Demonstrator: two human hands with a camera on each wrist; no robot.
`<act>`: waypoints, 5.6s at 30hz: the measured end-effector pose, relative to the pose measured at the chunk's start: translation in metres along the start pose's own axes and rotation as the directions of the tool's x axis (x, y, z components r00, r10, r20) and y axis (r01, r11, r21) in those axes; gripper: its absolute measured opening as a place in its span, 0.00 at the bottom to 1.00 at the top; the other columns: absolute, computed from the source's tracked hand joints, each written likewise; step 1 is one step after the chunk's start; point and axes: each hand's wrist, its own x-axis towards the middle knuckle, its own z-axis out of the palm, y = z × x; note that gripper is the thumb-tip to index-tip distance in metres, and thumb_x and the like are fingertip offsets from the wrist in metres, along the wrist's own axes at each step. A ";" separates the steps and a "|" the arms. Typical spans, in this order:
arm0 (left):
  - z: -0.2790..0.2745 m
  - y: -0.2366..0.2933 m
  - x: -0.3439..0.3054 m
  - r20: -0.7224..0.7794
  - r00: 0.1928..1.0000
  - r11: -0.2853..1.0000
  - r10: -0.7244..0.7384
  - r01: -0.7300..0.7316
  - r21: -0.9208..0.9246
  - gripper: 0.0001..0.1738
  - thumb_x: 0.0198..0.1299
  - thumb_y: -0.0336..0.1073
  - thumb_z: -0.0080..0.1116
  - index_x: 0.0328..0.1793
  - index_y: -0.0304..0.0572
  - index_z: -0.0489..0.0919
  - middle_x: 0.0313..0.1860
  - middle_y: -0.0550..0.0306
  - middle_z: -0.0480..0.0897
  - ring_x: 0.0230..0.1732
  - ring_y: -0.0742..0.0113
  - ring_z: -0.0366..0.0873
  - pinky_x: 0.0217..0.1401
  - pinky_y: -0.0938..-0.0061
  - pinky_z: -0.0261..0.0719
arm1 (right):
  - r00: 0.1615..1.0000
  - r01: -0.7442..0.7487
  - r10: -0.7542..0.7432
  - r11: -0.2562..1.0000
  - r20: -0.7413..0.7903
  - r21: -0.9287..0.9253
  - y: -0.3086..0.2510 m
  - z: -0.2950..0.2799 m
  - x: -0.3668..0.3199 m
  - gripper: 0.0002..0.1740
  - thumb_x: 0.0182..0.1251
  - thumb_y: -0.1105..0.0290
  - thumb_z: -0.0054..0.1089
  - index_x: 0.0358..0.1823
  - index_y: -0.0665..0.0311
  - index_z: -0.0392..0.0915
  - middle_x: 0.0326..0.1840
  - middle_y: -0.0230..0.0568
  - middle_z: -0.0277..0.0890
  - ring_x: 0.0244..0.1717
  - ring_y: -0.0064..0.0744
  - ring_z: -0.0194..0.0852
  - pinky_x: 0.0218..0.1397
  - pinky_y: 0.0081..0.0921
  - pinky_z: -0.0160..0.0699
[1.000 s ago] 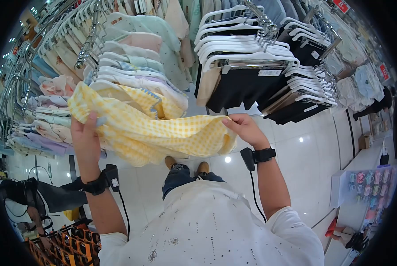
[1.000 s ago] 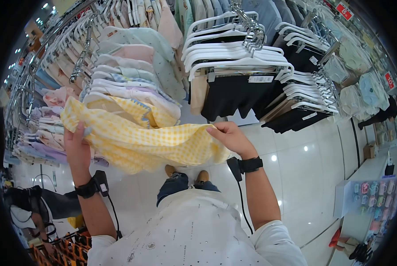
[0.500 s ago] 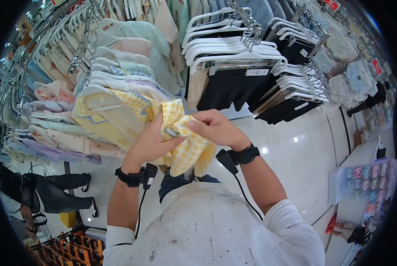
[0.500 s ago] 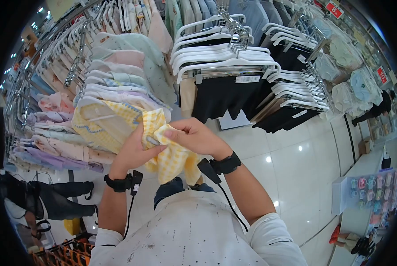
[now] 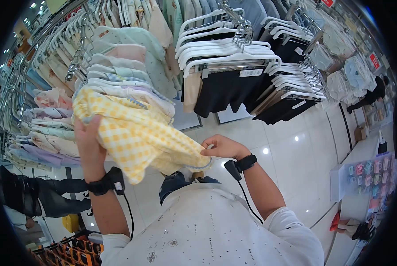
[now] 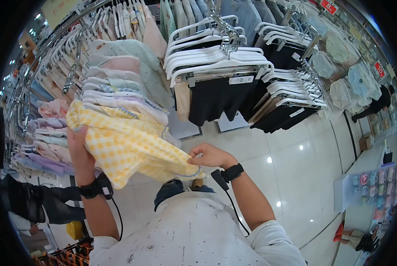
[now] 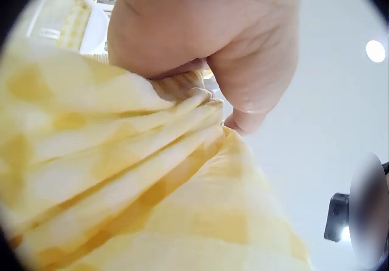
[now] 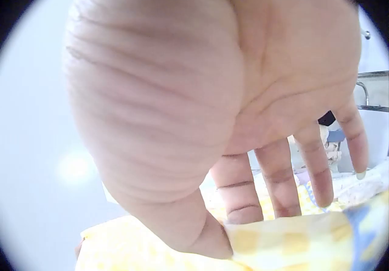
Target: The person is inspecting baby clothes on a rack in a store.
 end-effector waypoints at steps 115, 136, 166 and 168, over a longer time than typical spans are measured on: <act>-0.159 -0.040 0.020 0.036 0.997 0.972 -0.061 0.051 0.230 0.14 0.65 0.22 0.55 0.56 0.39 0.79 0.40 0.61 0.84 0.40 0.79 0.80 0.43 0.80 0.78 | 0.894 -0.060 -0.193 0.841 -0.404 -0.537 -0.181 0.126 0.125 0.13 0.56 0.70 0.65 0.42 0.61 0.77 0.21 0.49 0.73 0.25 0.48 0.77 0.31 0.38 0.74; -0.125 -0.010 0.025 0.606 0.785 0.990 -0.126 0.064 0.122 0.31 0.57 0.27 0.70 0.68 0.34 0.72 0.62 0.54 0.78 0.61 0.69 0.76 0.65 0.71 0.75 | 0.963 0.265 -0.269 0.957 -0.021 -0.117 -0.168 0.165 0.164 0.15 0.66 0.75 0.58 0.54 0.66 0.79 0.39 0.41 0.82 0.40 0.30 0.80 0.45 0.30 0.78; 0.020 -0.084 0.119 0.357 0.932 0.981 -0.066 -0.005 0.193 0.20 0.70 0.28 0.58 0.67 0.32 0.75 0.59 0.55 0.84 0.57 0.68 0.82 0.60 0.69 0.79 | 0.021 0.897 -0.519 0.388 -0.855 -0.213 -0.250 -0.208 -0.044 0.21 0.77 0.65 0.52 0.67 0.64 0.70 0.66 0.42 0.76 0.66 0.41 0.75 0.71 0.41 0.74; 0.076 -0.050 0.154 0.253 0.967 0.998 -0.014 0.028 -0.051 0.22 0.70 0.27 0.57 0.70 0.32 0.72 0.60 0.53 0.83 0.60 0.63 0.81 0.61 0.67 0.80 | -0.084 0.873 -0.485 0.385 -0.870 -0.299 -0.250 -0.252 -0.058 0.23 0.78 0.59 0.53 0.68 0.63 0.70 0.67 0.42 0.75 0.68 0.41 0.74 0.73 0.42 0.71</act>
